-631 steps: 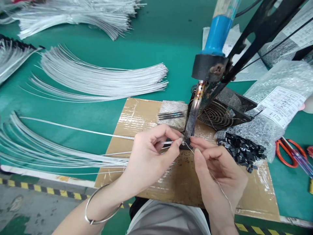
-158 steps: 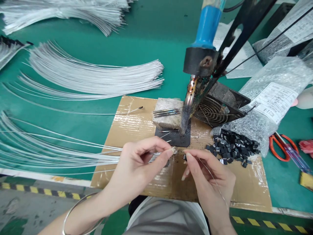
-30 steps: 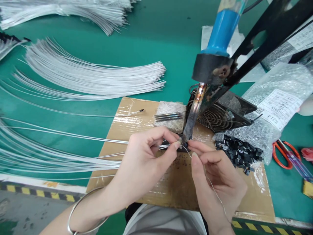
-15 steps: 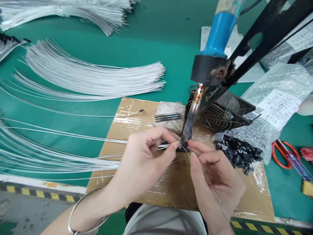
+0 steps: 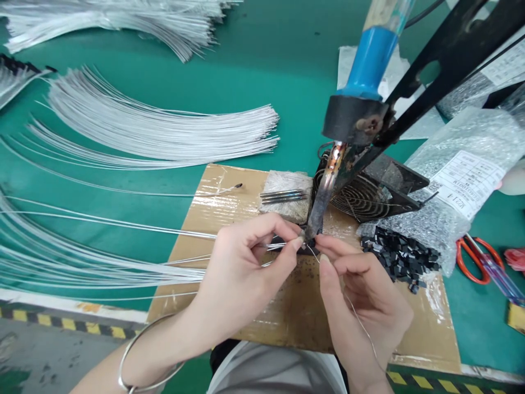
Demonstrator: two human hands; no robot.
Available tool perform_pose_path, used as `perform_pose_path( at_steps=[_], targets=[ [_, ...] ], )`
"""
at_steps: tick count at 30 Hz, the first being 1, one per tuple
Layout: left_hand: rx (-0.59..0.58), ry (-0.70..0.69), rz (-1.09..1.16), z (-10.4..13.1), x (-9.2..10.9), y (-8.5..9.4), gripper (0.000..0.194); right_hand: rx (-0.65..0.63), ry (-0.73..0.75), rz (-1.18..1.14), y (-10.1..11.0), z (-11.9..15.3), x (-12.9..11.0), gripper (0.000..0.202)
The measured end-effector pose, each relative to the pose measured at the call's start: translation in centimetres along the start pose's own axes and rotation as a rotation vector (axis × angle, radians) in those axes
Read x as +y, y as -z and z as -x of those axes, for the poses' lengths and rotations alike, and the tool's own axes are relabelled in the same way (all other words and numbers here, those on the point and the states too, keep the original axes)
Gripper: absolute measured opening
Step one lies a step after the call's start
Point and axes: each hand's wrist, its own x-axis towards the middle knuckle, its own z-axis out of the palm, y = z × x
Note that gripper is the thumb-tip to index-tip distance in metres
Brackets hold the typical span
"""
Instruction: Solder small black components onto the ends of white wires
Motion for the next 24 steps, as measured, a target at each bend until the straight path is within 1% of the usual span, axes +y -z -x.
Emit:
perform_pose_path(
  at_steps=[2, 6, 12, 18, 24],
  targets=[
    [-0.001, -0.007, -0.006, 0.01, -0.11, 0.03, 0.013, 0.007, -0.004, -0.008, -0.03, 0.08, 0.09, 0.015],
    [-0.001, -0.015, -0.007, 0.08, -0.15, 0.02, 0.013, 0.063, -0.039, -0.050, -0.31, 0.27, 0.00, 0.015],
    [-0.001, -0.006, -0.010, 0.06, -0.03, -0.10, 0.014, 0.051, -0.054, -0.039, -0.35, 0.13, -0.21, 0.017],
    [-0.006, -0.010, -0.013, 0.18, -0.24, -0.02, 0.014, -0.006, 0.032, 0.031, 0.07, -0.01, 0.29, 0.016],
    [0.002, -0.024, -0.033, 0.16, -0.24, 0.01, 0.014, -0.014, 0.080, 0.066, 0.22, 0.19, 0.46, 0.017]
  ],
)
